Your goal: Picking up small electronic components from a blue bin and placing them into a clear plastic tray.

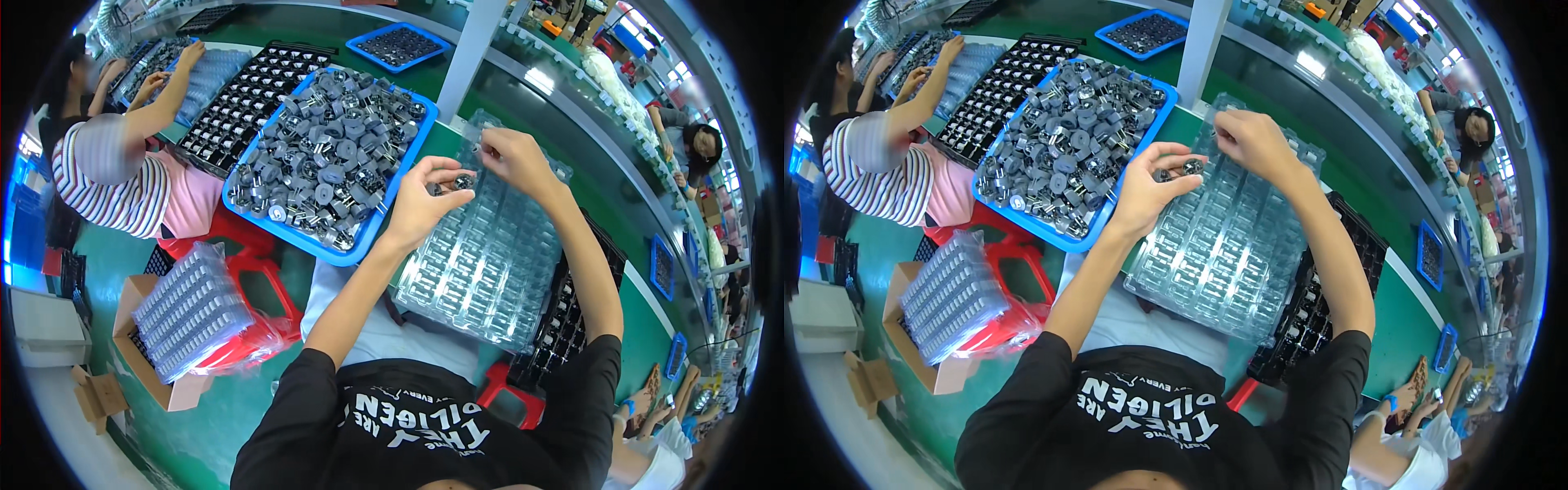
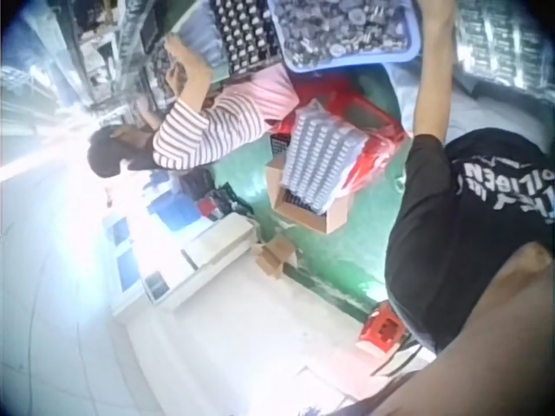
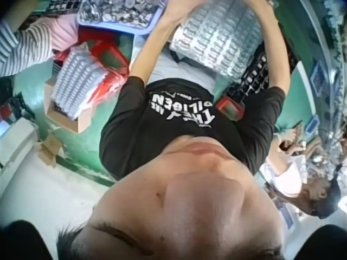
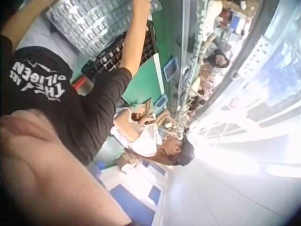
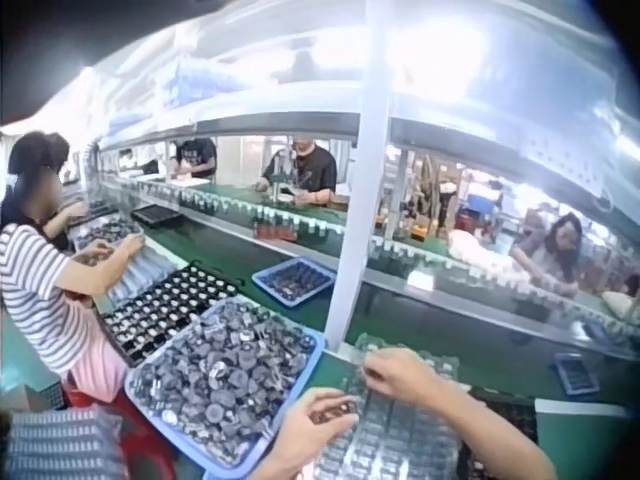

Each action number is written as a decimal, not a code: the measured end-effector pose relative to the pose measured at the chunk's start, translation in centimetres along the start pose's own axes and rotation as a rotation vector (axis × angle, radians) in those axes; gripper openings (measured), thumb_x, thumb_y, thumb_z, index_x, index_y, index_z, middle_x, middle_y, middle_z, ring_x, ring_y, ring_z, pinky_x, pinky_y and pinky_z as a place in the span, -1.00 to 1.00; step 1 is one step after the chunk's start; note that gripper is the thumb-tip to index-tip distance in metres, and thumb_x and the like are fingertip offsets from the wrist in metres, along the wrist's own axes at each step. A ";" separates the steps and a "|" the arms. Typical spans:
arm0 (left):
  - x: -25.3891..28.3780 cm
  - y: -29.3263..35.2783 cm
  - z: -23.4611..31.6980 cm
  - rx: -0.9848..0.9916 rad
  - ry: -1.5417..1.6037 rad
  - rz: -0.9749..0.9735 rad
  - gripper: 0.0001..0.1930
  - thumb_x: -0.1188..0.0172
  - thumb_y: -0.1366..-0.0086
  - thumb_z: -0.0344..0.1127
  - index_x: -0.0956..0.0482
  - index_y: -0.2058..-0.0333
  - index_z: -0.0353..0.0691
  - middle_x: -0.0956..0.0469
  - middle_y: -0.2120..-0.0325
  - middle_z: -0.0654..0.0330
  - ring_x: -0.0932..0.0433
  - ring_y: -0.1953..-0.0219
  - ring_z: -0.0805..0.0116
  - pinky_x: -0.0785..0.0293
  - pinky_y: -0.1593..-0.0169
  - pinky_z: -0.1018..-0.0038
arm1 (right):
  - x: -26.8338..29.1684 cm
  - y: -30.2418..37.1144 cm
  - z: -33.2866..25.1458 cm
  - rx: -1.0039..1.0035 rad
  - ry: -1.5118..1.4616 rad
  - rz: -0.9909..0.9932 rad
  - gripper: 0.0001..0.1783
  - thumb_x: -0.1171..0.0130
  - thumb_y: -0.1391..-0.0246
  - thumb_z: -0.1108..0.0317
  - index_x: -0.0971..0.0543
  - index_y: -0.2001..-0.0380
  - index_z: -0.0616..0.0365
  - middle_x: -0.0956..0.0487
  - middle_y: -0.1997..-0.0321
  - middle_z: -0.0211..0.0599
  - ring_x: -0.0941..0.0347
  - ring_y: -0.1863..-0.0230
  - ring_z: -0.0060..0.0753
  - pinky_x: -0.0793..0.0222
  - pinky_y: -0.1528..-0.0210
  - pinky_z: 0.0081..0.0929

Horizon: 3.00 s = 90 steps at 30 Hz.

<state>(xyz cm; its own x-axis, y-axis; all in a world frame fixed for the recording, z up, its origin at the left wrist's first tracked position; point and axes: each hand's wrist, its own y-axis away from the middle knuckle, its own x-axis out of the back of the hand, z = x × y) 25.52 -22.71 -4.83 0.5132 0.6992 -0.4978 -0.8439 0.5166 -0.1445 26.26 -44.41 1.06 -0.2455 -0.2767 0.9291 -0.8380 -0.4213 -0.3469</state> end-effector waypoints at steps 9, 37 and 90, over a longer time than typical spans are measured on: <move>1.0 0.5 0.2 0.044 0.159 -0.070 -0.69 -0.11 -0.35 -0.44 -0.45 -0.03 -0.43 -0.60 0.15 0.08 -0.49 0.26 0.52 -0.40 0.26 0.62 | -0.3 0.2 0.2 -0.005 -0.020 -0.122 -0.83 -0.21 0.02 0.48 -0.50 0.30 0.15 -0.46 0.29 -0.22 -0.47 0.29 -0.09 -0.40 0.26 -0.27; 0.5 1.2 0.4 -0.038 0.250 -0.049 -0.71 -0.07 -0.40 -0.37 -0.43 -0.05 -0.31 -0.56 0.17 0.11 -0.58 0.21 0.36 -0.32 0.48 0.64 | 0.1 1.6 -5.5 -0.305 -0.673 0.208 -0.86 -0.18 -0.08 0.60 -0.54 0.26 0.25 -0.51 0.28 -0.30 -0.56 0.28 -0.48 -0.53 0.27 -0.56; -1.6 3.7 2.5 -0.043 -0.148 -0.137 -0.76 -0.29 -0.18 -0.50 -0.47 0.19 -0.35 -0.51 0.24 0.15 -0.58 0.30 0.42 -0.53 0.19 0.51 | 3.0 5.9 -11.7 -0.099 -0.350 0.325 -0.72 -0.27 0.03 0.61 -0.60 0.17 0.30 -0.54 0.22 -0.12 -0.55 0.33 -0.38 -0.51 0.35 -0.54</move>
<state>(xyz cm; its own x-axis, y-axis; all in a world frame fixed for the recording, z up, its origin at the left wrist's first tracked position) 22.03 -20.67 -2.41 0.6380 0.6908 -0.3402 -0.7692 0.5921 -0.2402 14.89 -37.66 3.32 -0.3372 -0.6615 0.6699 -0.7915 -0.1860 -0.5821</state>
